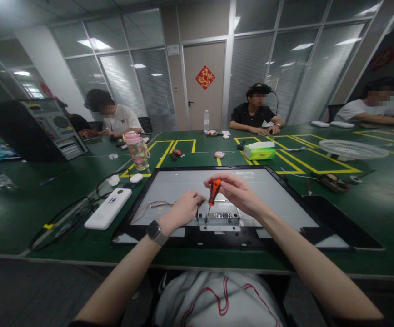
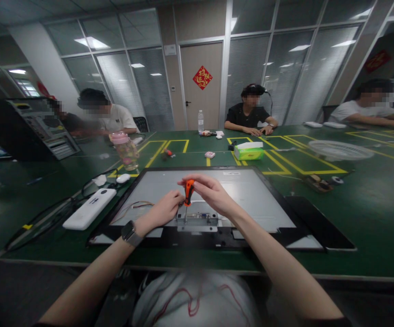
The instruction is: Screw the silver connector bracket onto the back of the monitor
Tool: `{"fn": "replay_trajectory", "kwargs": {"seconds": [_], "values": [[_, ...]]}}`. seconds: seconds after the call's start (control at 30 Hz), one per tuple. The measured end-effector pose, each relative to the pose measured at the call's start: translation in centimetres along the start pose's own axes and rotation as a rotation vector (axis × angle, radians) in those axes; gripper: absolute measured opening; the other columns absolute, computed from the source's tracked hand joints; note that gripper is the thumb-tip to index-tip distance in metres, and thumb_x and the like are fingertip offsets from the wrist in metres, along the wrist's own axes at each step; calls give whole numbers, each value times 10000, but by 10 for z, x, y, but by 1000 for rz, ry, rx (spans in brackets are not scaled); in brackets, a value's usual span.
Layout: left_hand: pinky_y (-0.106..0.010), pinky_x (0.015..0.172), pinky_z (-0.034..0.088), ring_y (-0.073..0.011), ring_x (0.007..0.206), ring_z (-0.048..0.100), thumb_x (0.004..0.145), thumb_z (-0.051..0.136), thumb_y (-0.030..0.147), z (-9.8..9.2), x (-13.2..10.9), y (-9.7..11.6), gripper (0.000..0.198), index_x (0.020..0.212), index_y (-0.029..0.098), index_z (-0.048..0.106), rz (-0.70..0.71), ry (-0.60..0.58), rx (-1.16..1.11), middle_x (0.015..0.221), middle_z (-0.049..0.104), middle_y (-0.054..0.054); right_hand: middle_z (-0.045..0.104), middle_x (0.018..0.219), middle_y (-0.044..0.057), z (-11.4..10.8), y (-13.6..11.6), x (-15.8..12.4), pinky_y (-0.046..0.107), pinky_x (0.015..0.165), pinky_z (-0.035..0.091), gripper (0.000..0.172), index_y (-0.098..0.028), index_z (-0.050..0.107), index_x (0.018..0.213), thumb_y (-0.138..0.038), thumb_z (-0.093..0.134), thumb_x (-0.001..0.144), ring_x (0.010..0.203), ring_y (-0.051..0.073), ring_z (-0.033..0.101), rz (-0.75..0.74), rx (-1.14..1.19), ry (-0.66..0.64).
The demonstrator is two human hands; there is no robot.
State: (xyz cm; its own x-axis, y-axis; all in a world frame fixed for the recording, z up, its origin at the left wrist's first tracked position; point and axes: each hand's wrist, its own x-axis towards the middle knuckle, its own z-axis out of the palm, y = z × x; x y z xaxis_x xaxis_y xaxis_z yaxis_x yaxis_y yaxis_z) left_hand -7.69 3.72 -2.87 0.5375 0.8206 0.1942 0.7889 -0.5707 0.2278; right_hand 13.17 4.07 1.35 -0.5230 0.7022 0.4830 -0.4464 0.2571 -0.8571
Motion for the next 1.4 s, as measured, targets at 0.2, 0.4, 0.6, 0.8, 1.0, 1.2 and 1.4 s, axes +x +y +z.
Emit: {"fn": "replay_trajectory", "kwargs": {"seconds": [0.2,0.4,0.6,0.8,1.0,1.2,1.4], "values": [[-335,868,452,-209,934,517,885,377,67,2,0,-1,314,1042,170,628,6,2,0,977,568,-77,743,1015,42,-2,2,0,423,969,481,242,-285,732,1043,-381,737,821,1006,205,670,25,-39,29],[-335,933,441,-204,1000,518,875,370,40,2,-1,-2,381,1138,179,608,12,-4,-8,1028,566,-76,661,946,11,-8,9,2,314,799,524,172,-283,763,883,-341,812,729,874,168,621,-137,-274,196],[-350,923,446,-216,995,515,859,380,37,2,0,-2,354,1090,163,616,6,-4,-5,1027,562,-88,697,1035,55,-5,5,0,440,957,472,361,-289,637,1267,-424,564,939,1009,223,634,-71,-335,85],[-349,923,443,-214,997,514,867,375,41,2,0,-2,346,1077,171,617,1,-5,-1,1025,562,-86,662,1049,50,-3,1,-1,388,932,471,290,-286,710,1143,-392,662,877,980,211,610,-147,-496,141],[-349,906,450,-212,973,518,869,385,48,0,0,-1,324,1054,173,620,-11,-25,-1,1012,567,-84,694,942,35,-5,3,0,363,834,519,280,-257,719,1098,-393,680,857,868,189,645,-61,-321,116],[-341,915,446,-209,995,514,869,371,41,0,-1,0,364,1105,178,612,-4,-12,-8,1019,565,-80,612,831,7,0,7,0,259,620,502,204,-229,745,793,-393,817,695,707,136,570,-54,-188,183],[-346,912,446,-216,985,517,877,371,55,0,0,0,330,1060,166,624,3,-4,-9,1009,565,-88,700,929,35,2,3,0,349,861,497,304,-267,706,1097,-448,685,853,914,181,640,33,-28,47]]}}
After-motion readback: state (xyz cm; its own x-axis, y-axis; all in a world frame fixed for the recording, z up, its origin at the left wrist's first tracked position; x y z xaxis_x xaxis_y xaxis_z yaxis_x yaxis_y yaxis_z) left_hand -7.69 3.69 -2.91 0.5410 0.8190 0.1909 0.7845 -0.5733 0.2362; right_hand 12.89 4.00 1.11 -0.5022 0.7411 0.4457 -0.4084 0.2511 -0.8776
